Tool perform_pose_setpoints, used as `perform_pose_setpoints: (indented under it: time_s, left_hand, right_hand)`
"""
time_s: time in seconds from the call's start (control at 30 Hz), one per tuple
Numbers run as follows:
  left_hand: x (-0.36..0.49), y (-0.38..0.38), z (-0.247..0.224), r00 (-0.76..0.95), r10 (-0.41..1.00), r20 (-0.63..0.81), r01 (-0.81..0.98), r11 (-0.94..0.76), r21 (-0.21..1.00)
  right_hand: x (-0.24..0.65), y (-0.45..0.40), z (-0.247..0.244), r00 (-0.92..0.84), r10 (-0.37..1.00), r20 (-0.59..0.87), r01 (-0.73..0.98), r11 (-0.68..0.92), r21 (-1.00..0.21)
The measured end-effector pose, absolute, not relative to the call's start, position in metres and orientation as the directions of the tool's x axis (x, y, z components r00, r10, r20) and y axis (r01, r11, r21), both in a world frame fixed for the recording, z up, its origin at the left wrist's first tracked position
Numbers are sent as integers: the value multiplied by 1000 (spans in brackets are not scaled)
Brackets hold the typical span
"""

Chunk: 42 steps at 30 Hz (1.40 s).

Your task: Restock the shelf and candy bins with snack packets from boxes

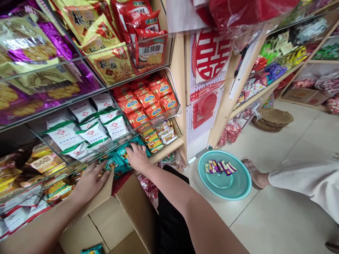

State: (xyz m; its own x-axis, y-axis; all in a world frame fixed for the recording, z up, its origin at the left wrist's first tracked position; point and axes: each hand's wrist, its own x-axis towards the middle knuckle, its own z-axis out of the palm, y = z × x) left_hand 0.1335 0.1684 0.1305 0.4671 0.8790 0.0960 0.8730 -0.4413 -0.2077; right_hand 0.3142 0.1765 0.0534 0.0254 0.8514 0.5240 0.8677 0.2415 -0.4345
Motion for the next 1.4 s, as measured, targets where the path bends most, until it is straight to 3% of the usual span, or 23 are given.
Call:
perform_pose_setpoints:
  time_s: [0.13,0.23,0.37,0.63,0.77,0.97,1.07,1.13,1.2,1.3,1.4]
  left_hand:
    - [84,120,132,516,840,168,855,-517,-40]
    - [45,90,129,547,827,127,837,-542,-76]
    - [12,73,125,430,903,16,899,-426,-96]
    - [12,66,134,348,927,-142,930,-361,-71]
    - [16,60,132,310,945,-107,946,-318,-60]
    - [21,47,125,249,968,15,968,-249,-1]
    - [22,47,123,244,969,48,969,-245,20]
    - [21,48,124,237,970,53,969,-240,54]
    - [18,46,124,245,966,79,962,-253,102]
    - [10,27,115,284,934,216,935,-320,154]
    - [-5,-2,85,351,878,324,887,-423,185]
  right_hand:
    - [318,166,51,-1,835,550,862,280,-422]
    - [315,161,49,-36,823,566,859,315,-403]
    - [304,152,47,-13,833,554,843,307,-442]
    - [288,142,33,-72,849,524,815,353,-459]
    - [284,150,38,-141,846,514,809,398,-433]
    - [272,166,68,-355,815,458,835,496,-237]
    - [264,173,78,-377,835,401,853,481,-201]
    - [258,171,84,-321,860,397,857,442,-264]
    - [255,159,89,-248,883,398,809,415,-416]
    - [261,117,95,-188,886,425,607,444,-658]
    - [281,63,87,-86,858,506,480,481,-734]
